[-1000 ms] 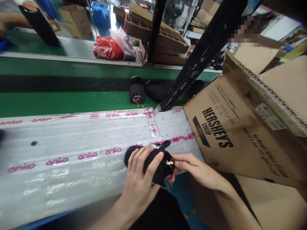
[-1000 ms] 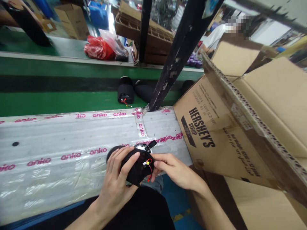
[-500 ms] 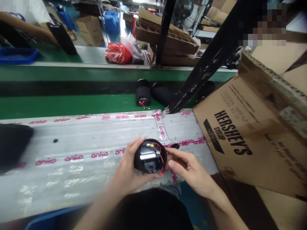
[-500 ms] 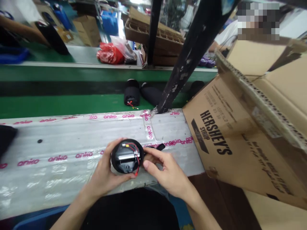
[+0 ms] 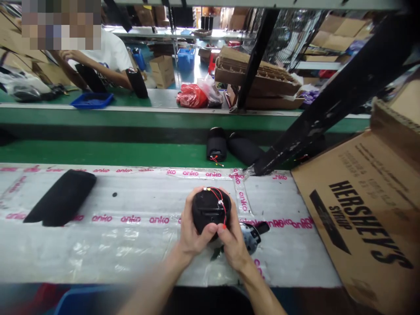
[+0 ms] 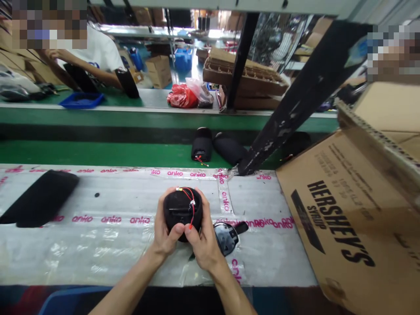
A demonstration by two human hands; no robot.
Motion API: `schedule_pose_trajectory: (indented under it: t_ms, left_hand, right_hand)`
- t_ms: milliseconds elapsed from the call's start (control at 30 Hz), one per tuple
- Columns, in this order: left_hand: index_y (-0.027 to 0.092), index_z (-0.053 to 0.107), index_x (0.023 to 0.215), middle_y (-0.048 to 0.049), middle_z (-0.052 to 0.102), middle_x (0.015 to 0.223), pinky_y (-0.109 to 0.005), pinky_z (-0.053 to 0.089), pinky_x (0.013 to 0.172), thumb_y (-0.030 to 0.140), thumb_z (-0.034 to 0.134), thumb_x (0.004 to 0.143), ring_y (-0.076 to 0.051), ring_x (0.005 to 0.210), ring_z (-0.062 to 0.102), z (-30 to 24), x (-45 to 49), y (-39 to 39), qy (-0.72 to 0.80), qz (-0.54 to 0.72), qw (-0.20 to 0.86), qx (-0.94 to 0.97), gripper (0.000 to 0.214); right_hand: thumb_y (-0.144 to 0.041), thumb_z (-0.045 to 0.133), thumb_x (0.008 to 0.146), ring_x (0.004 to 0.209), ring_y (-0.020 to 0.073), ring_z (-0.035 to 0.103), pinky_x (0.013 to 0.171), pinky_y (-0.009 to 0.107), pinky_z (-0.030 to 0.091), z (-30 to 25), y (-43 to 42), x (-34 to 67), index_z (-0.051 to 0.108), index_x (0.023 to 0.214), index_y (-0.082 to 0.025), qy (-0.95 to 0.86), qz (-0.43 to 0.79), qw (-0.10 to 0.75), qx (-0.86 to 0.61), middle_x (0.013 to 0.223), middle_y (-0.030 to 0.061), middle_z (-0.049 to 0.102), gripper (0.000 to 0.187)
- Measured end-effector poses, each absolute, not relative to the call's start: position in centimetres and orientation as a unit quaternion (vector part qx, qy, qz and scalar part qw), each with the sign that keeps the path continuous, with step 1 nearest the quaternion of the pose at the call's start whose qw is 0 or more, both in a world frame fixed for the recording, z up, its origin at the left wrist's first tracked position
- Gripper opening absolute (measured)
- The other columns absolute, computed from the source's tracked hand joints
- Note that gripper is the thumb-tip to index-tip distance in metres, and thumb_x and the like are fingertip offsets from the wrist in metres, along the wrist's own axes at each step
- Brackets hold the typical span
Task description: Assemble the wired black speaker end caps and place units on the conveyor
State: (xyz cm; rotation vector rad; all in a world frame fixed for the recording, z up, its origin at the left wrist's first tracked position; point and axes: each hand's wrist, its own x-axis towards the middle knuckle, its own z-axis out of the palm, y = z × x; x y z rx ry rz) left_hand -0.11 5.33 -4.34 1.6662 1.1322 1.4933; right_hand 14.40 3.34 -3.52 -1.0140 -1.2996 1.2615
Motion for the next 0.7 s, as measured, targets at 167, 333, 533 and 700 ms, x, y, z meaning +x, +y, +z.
schedule_pose_trajectory:
  t_ms: [167,333,533,700]
  left_hand:
    - [0.023,0.047,0.153,-0.0151,0.061,0.143,-0.049,0.057,0.109,0.070,0.063,0.096,-0.034,0.126,0.067,-4.9,1.2,5.1,0.394,0.633,0.321,0.585,0.076]
    - [0.027,0.047,0.156,-0.0146,0.059,0.150,-0.053,0.052,0.115,0.052,0.070,0.095,-0.037,0.136,0.062,-5.7,0.7,4.5,0.329,0.630,0.354,0.609,0.070]
    - [0.027,0.042,0.162,-0.0139,0.045,0.167,-0.055,0.036,0.129,0.040,0.064,0.101,-0.037,0.155,0.043,-5.4,0.4,1.5,0.418,0.583,0.385,0.581,0.067]
    - [0.026,0.037,0.166,-0.0133,0.045,0.168,-0.054,0.040,0.125,0.050,0.053,0.105,-0.037,0.151,0.048,-5.8,0.9,0.8,0.433,0.586,0.378,0.571,0.067]
  right_hand:
    - [-0.057,0.065,0.101,0.150,0.0332,0.051,0.127,0.047,0.043,-2.0,3.2,13.7,0.046,0.158,-0.032,-0.527,0.489,0.557,-0.416,0.160,0.0074,0.054,0.066]
    - [-0.033,0.059,0.097,0.146,0.0299,0.053,0.124,0.047,0.046,-3.0,2.4,13.4,0.050,0.153,-0.034,-0.526,0.470,0.581,-0.407,0.155,0.0041,0.057,0.057]
    - [-0.016,0.051,0.090,0.152,0.0296,0.050,0.129,0.050,0.040,-3.1,0.9,13.5,0.043,0.160,-0.032,-0.549,0.448,0.546,-0.447,0.164,0.0042,0.051,0.072]
    - [-0.021,0.053,0.092,0.156,0.0311,0.047,0.132,0.052,0.037,-2.7,0.6,13.6,0.038,0.165,-0.028,-0.577,0.419,0.521,-0.470,0.170,0.0061,0.046,0.075]
